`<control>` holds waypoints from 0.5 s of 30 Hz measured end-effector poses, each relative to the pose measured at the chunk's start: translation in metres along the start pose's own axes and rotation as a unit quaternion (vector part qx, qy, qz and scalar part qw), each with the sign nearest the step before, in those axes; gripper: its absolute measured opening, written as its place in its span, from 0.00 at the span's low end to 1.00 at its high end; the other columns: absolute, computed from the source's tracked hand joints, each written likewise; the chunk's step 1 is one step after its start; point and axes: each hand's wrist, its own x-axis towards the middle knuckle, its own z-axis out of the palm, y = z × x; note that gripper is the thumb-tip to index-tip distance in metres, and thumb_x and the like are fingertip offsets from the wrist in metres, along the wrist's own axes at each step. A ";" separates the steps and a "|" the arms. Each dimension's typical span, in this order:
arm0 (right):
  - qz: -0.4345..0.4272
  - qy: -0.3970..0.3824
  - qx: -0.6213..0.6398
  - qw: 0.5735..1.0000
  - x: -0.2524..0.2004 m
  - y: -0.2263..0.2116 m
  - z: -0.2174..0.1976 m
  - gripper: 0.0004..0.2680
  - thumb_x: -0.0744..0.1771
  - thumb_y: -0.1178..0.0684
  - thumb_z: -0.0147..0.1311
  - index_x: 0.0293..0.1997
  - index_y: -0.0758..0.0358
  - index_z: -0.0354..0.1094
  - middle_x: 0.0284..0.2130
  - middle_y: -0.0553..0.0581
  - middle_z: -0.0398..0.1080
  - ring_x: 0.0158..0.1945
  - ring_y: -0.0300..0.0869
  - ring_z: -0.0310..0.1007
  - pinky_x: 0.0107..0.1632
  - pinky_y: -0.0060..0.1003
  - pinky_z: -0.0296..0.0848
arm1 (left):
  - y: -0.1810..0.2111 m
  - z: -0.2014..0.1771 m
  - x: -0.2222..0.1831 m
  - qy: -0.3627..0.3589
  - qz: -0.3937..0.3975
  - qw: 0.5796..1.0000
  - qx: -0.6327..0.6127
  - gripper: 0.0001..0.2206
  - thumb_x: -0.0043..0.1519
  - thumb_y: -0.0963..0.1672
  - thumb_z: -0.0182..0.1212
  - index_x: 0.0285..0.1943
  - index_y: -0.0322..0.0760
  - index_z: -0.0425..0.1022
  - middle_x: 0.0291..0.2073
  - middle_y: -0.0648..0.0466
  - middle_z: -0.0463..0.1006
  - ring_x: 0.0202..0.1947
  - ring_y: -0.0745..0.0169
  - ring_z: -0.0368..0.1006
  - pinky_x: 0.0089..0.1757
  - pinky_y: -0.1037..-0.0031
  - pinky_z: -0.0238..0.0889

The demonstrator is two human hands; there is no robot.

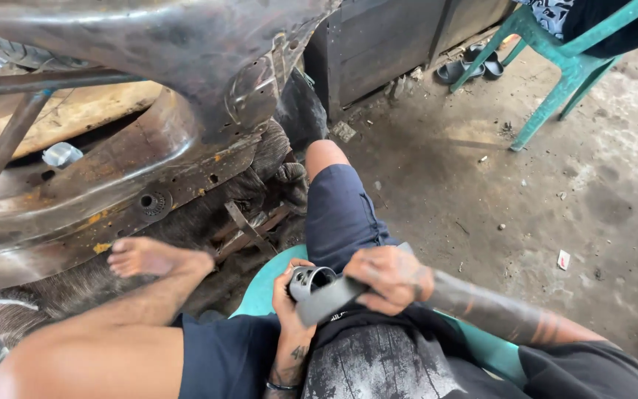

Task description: Filing and smoothing the surface of a motorcycle piston using a hand file while sitting in a workshop.

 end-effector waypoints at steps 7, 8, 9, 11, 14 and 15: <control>0.116 0.018 -0.116 0.986 -0.026 0.071 -0.006 0.15 0.72 0.44 0.41 0.54 0.69 0.58 0.34 0.63 0.66 0.28 0.57 0.66 0.30 0.51 0.66 | 0.009 -0.020 0.022 0.126 -0.081 0.984 -0.096 0.17 0.58 0.52 0.53 0.36 0.36 0.77 0.26 0.51 0.76 0.28 0.54 0.74 0.24 0.67 0.65; 0.086 0.035 -0.098 0.991 -0.020 0.058 -0.008 0.16 0.72 0.43 0.39 0.53 0.70 0.60 0.37 0.65 0.68 0.34 0.58 0.70 0.36 0.50 0.70 | 0.011 -0.021 0.020 0.137 -0.086 0.984 -0.076 0.17 0.58 0.53 0.52 0.36 0.38 0.77 0.26 0.53 0.74 0.29 0.55 0.72 0.24 0.68 0.62; 0.056 0.052 -0.079 0.994 -0.014 0.046 -0.010 0.18 0.72 0.41 0.38 0.53 0.71 0.62 0.40 0.68 0.71 0.39 0.59 0.75 0.42 0.50 0.75 | 0.013 -0.022 0.018 0.147 -0.092 0.983 -0.056 0.17 0.58 0.54 0.52 0.36 0.41 0.76 0.26 0.54 0.73 0.29 0.56 0.71 0.24 0.68 0.60; 0.041 0.016 -0.042 0.998 -0.012 0.032 0.015 0.18 0.72 0.41 0.39 0.55 0.71 0.61 0.42 0.68 0.71 0.42 0.60 0.75 0.43 0.51 0.75 | 0.014 -0.009 0.005 0.055 -0.060 0.997 -0.016 0.18 0.60 0.52 0.50 0.36 0.34 0.74 0.26 0.50 0.75 0.27 0.57 0.71 0.27 0.71 0.59; 0.061 -0.012 -0.036 0.997 -0.028 0.051 0.045 0.18 0.70 0.41 0.42 0.58 0.68 0.61 0.46 0.68 0.71 0.43 0.59 0.76 0.43 0.52 0.76 | 0.002 -0.016 0.010 0.002 -0.037 0.999 -0.019 0.17 0.60 0.50 0.50 0.36 0.29 0.72 0.26 0.47 0.75 0.25 0.57 0.71 0.30 0.72 0.61; 0.099 -0.006 -0.069 0.993 -0.036 0.063 0.054 0.17 0.69 0.41 0.44 0.58 0.64 0.63 0.47 0.66 0.72 0.41 0.57 0.77 0.41 0.52 0.76 | -0.004 -0.024 0.014 0.043 -0.050 0.996 -0.062 0.16 0.59 0.50 0.51 0.36 0.30 0.72 0.26 0.48 0.74 0.25 0.57 0.71 0.29 0.71 0.64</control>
